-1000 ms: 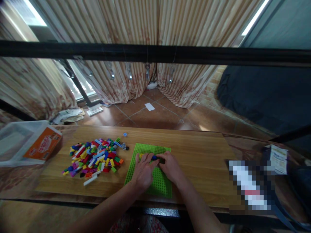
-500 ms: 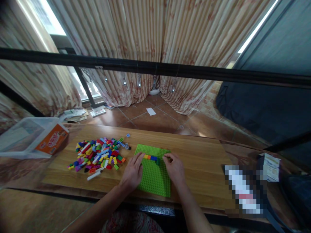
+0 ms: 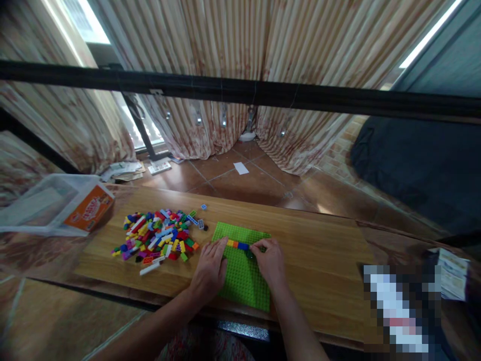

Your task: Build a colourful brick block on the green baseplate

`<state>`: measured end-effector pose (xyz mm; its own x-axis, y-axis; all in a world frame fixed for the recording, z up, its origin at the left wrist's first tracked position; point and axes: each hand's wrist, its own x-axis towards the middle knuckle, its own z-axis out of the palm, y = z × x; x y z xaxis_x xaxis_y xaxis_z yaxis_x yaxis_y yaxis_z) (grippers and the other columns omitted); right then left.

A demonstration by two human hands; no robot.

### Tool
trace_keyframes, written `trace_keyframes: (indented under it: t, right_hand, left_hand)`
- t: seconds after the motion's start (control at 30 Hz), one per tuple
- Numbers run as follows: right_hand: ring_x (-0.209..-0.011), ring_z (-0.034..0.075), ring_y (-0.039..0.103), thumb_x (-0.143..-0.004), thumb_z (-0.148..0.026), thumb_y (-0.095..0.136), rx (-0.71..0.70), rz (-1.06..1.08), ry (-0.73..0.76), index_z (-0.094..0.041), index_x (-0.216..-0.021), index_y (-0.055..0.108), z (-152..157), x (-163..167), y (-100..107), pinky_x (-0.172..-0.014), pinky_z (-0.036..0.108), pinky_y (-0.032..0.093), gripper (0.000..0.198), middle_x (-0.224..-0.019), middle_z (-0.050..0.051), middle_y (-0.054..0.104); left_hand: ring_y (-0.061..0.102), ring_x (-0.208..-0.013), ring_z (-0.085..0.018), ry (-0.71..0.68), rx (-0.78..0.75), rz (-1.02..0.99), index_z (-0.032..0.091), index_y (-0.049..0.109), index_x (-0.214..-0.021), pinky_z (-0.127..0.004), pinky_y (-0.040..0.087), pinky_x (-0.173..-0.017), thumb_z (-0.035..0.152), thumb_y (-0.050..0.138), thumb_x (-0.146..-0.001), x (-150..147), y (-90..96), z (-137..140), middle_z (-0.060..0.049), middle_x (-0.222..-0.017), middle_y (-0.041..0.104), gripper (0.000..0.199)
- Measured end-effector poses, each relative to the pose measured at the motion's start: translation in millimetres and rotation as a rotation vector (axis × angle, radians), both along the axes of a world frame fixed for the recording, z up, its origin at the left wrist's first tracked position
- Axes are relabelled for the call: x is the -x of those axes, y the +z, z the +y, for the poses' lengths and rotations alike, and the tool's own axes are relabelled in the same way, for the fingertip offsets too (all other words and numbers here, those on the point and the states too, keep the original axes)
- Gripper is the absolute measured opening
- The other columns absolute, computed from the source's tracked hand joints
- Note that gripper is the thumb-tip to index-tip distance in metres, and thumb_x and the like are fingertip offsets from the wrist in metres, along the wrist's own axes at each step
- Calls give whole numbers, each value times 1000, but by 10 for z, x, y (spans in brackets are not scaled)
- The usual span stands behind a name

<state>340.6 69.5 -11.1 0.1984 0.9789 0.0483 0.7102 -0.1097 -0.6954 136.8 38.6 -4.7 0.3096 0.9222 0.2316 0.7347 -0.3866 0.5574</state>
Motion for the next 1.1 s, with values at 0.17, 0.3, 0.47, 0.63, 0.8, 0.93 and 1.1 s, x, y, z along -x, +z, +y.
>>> trace_keyframes:
  t: [0.17,0.3,0.47,0.63,0.8,0.93,1.1]
  right_hand:
    - [-80,20,60,-72,-42,63,27,-47,35,-22,-68,72,35,-5,97,-74,31,44,22,-77,5,65]
    - [-72,19,60,-74,-49,60,36,-102,45,-21,-67,72,74,2,133,-67,30,43,31,-73,5,66]
    - [-69,19,61,-69,-48,66,36,-177,11,-22,-64,71,114,35,87,-63,30,42,27,-72,6,67]
    - [-62,19,60,-67,-46,69,47,-197,4,-23,-63,70,161,32,34,-57,31,41,24,-64,5,67]
    - [-64,18,61,-64,-37,71,53,-178,1,-24,-59,69,235,80,-26,-59,29,42,14,-64,3,68]
    - [-63,18,62,-61,-31,72,45,-126,-19,-25,-55,68,280,134,-10,-58,28,43,10,-62,2,68]
    - [-62,18,64,-63,-34,71,3,-26,-22,-21,-63,71,277,81,100,-59,28,46,12,-63,3,70]
  left_hand:
    - [43,-127,-27,19,-25,-23,10,36,-140,-49,30,-108,13,40,-84,7,-11,-1,-16,-133,53,56]
    - [43,-127,-28,18,-51,-23,9,34,-140,-50,32,-107,15,42,-85,9,-20,-12,-17,-132,53,56]
    - [44,-126,-29,18,-51,-25,9,34,-140,-51,33,-106,15,43,-84,9,-14,-13,-17,-133,53,57]
    - [43,-127,-28,18,-29,-22,8,37,-138,-50,32,-108,14,41,-85,-6,1,-13,-17,-133,53,54]
    - [43,-127,-27,27,-49,-24,10,38,-138,-50,32,-108,12,40,-85,-27,-17,-11,-15,-133,53,53]
    - [44,-126,-27,30,-55,-28,10,39,-137,-50,33,-107,12,41,-84,-13,-17,0,-16,-131,54,53]
    - [46,-124,-30,15,-36,-1,4,39,-136,-51,34,-106,14,43,-83,5,19,27,-20,-130,53,54]
